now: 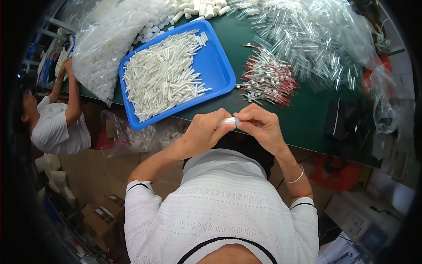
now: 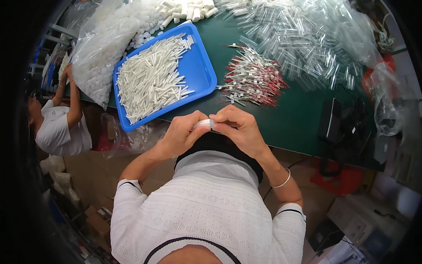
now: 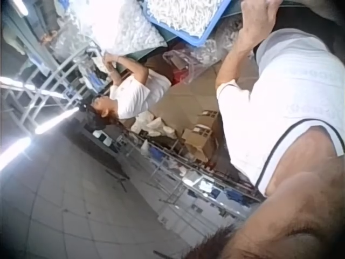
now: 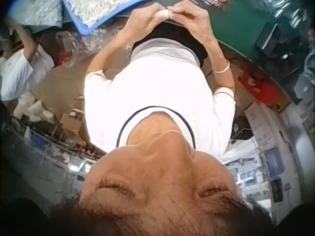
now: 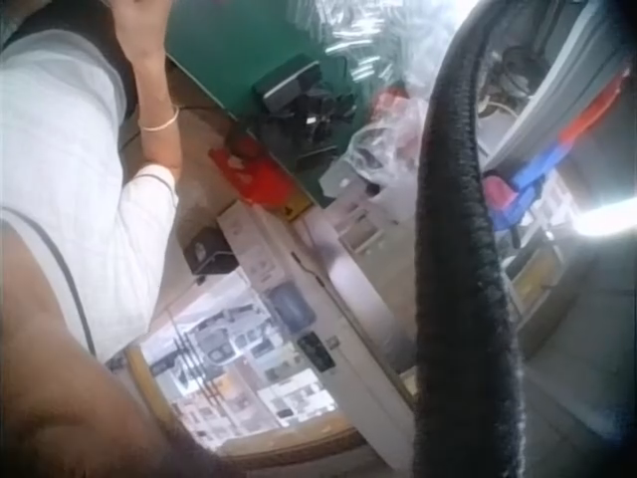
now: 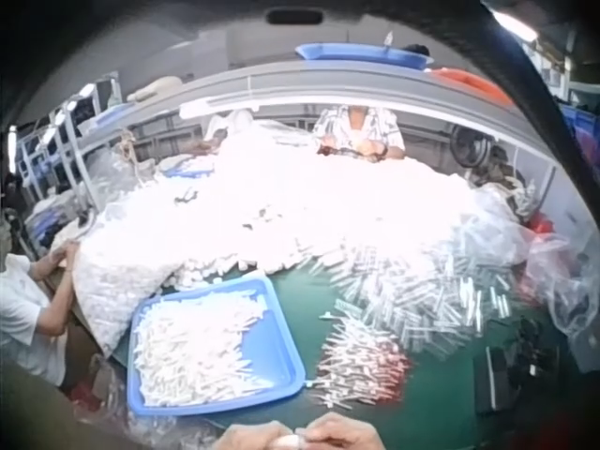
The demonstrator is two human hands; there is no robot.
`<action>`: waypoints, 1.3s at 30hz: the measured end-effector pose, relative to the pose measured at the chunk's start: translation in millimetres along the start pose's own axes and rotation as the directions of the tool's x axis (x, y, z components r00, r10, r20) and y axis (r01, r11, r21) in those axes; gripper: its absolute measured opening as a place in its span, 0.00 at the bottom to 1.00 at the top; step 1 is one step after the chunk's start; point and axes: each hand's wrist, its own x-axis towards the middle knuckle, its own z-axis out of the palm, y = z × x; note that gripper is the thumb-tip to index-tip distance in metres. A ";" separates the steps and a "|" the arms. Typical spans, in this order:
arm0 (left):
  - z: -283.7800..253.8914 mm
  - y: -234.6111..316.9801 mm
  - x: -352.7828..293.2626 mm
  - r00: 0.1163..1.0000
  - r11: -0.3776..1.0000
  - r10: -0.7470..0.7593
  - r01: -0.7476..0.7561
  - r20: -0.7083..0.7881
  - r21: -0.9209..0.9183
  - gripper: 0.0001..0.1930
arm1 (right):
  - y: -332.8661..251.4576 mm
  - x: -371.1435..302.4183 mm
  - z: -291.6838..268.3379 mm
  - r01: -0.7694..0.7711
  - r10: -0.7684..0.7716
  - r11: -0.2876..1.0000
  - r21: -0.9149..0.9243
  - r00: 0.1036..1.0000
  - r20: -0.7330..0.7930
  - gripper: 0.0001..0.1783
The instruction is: Assemble small plastic components by inserting white sticks into plastic caps at a factory workbench.
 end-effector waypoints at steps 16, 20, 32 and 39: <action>16.4 -14.0 -9.3 0.962 0.967 0.253 -0.249 -0.097 0.053 0.09 | -10.1 -7.3 0.0 -0.184 0.182 0.983 0.009 0.980 0.084 0.07; 19.9 -15.8 -8.0 0.987 0.985 0.156 -0.158 -0.024 -0.074 0.12 | -18.0 -5.4 -4.9 -0.163 0.198 0.967 -0.196 0.965 0.173 0.06; 15.9 -10.7 -3.3 0.854 0.553 -0.146 0.489 0.499 -0.675 0.25 | -9.2 -13.4 -4.9 -0.259 0.228 0.951 0.169 0.956 0.184 0.08; 28.8 -6.8 3.8 0.783 -0.052 -0.039 0.619 0.621 -0.784 0.26 | -0.6 -3.7 -4.4 -0.252 0.207 0.834 0.491 0.967 0.146 0.07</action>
